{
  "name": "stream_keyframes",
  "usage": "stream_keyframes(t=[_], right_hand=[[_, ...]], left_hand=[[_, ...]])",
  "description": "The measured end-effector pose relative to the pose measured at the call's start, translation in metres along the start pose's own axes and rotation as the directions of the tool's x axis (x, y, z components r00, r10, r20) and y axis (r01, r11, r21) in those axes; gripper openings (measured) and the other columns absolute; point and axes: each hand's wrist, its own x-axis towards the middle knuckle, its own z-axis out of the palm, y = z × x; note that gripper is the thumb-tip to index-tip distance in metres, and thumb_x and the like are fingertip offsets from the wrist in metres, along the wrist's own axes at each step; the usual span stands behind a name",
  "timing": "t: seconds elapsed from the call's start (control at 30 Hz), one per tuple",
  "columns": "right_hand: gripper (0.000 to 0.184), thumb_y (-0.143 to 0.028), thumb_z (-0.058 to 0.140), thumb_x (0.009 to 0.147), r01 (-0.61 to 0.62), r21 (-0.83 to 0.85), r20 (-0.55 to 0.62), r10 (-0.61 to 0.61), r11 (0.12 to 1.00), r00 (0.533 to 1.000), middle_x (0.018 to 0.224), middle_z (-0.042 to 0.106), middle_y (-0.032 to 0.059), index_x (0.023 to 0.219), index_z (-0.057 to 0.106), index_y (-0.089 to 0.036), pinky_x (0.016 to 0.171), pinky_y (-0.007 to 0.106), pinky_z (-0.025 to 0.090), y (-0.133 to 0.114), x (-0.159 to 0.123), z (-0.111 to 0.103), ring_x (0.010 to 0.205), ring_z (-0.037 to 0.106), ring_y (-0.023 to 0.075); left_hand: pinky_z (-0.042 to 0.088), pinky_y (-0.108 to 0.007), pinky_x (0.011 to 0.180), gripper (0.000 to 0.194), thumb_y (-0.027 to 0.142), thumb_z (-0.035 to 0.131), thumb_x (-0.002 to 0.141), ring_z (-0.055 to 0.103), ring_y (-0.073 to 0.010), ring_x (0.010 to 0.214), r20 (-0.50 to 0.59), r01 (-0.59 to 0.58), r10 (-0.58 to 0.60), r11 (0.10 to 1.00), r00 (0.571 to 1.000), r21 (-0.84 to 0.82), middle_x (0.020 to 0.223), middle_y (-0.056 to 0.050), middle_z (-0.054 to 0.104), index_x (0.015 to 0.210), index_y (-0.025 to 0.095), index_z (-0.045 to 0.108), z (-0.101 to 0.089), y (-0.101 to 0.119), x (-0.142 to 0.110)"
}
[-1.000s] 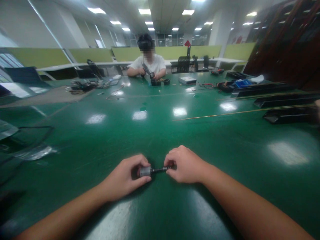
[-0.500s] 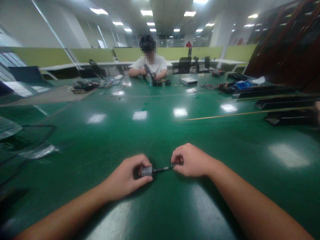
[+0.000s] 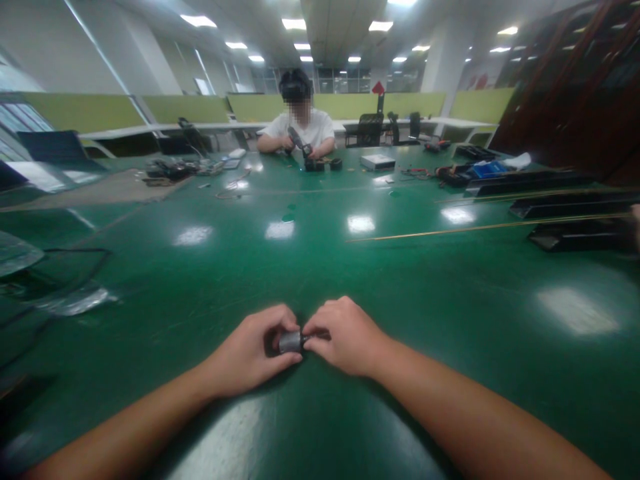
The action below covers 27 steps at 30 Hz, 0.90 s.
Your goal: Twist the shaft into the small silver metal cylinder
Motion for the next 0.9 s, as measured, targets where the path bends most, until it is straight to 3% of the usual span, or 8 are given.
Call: stream_keyframes(t=[0.2, 0.5, 0.9], right_hand=[[0.009, -0.03, 0.072, 0.08, -0.018, -0.01, -0.027, 0.018, 1.0, 0.999, 0.082, 0.072, 0.0012, 0.086, 0.072, -0.022, 0.078, 0.032, 0.038, 0.001, -0.003, -0.003, 0.082, 0.06, 0.017], [0.01, -0.023, 0.071, 0.078, 0.034, -0.019, -0.013, -0.034, 0.999, 0.999, 0.083, 0.071, 0.0008, 0.088, 0.071, -0.021, 0.077, 0.032, 0.038, 0.001, -0.006, -0.003, 0.082, 0.059, 0.0172], [0.011, -0.024, 0.07, 0.079, 0.018, -0.015, 0.043, -0.017, 1.0, 0.999, 0.083, 0.071, 0.0019, 0.089, 0.072, -0.02, 0.079, 0.032, 0.04, 0.004, -0.009, -0.013, 0.083, 0.061, 0.0177]], left_hand=[[0.041, -0.023, 0.062, 0.017, 0.033, 0.058, 0.089, 0.054, -0.0132, 0.068, 0.023, 0.026, -0.025, 0.998, 0.999, -0.062, 0.078, -0.001, 0.058, 0.09, 0.017, 0.06, -0.001, 0.0, 0.001], [0.038, -0.022, 0.059, 0.014, 0.027, 0.067, 0.077, 0.052, -0.0127, 0.064, 0.013, 0.056, -0.056, 0.998, 0.998, -0.016, 0.072, 0.001, 0.057, 0.086, 0.017, 0.061, 0.002, 0.001, 0.001], [0.039, -0.023, 0.059, 0.016, 0.027, 0.068, 0.077, 0.053, -0.0129, 0.064, 0.024, 0.078, -0.078, 0.997, 0.997, -0.012, 0.073, 0.002, 0.056, 0.086, 0.018, 0.06, 0.002, 0.002, 0.001]])
